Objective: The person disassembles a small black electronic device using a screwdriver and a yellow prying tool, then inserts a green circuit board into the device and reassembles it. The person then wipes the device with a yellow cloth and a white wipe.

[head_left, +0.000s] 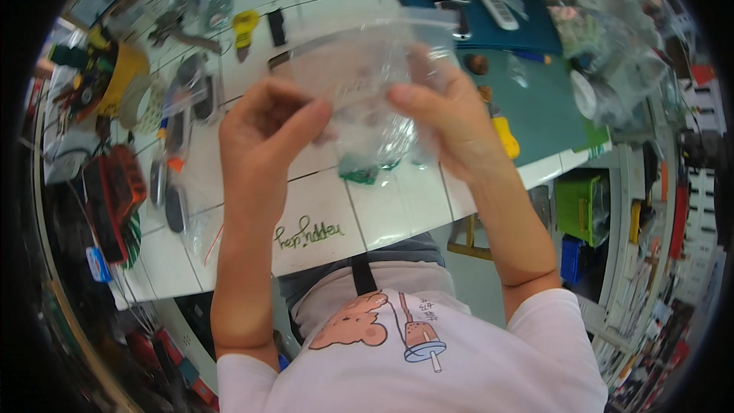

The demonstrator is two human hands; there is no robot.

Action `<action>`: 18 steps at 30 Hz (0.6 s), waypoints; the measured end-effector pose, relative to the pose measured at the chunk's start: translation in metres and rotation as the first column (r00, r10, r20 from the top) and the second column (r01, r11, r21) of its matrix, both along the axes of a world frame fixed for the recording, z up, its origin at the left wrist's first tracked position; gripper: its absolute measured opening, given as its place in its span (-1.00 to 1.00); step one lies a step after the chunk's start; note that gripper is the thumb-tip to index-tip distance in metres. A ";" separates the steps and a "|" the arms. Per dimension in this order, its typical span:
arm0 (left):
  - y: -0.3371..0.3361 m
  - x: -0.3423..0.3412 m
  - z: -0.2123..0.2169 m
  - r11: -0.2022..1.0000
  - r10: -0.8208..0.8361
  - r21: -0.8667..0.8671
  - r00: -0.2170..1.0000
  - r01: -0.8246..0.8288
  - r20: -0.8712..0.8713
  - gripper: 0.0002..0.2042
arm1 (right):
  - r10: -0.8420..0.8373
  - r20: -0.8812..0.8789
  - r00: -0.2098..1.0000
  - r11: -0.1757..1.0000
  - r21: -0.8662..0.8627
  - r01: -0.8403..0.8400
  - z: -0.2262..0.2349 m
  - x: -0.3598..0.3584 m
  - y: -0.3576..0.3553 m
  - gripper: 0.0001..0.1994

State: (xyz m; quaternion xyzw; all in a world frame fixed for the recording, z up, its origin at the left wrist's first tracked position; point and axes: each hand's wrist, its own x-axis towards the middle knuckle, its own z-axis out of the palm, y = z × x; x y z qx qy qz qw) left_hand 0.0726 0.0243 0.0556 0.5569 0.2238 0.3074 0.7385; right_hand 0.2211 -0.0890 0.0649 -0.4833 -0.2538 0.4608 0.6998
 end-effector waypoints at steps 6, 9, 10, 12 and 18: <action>-0.027 -0.007 -0.007 0.998 0.014 0.069 0.996 -0.008 -0.086 -0.84 | 0.203 0.090 0.975 0.979 0.014 -0.205 -0.004 -0.022 -0.009 -0.62; -0.038 -0.008 -0.005 0.997 -0.079 0.013 0.995 0.080 -0.069 -0.81 | 0.263 0.060 0.963 0.958 0.099 -0.268 0.004 -0.020 -0.021 -0.65; -0.041 -0.010 -0.003 0.989 -0.149 -0.032 0.987 0.147 -0.067 -0.80 | 0.258 0.011 0.966 0.960 0.108 -0.257 0.007 -0.022 -0.026 -0.67; -0.048 -0.013 -0.003 0.965 -0.261 -0.053 0.960 0.257 -0.101 -0.86 | 0.156 0.123 0.980 0.982 0.089 -0.167 0.004 -0.020 -0.034 -0.71; -0.081 -0.003 -0.008 0.895 -0.422 0.024 0.862 0.446 -0.280 -0.92 | -0.298 0.254 0.920 0.946 -0.051 0.320 0.003 0.006 -0.094 -0.80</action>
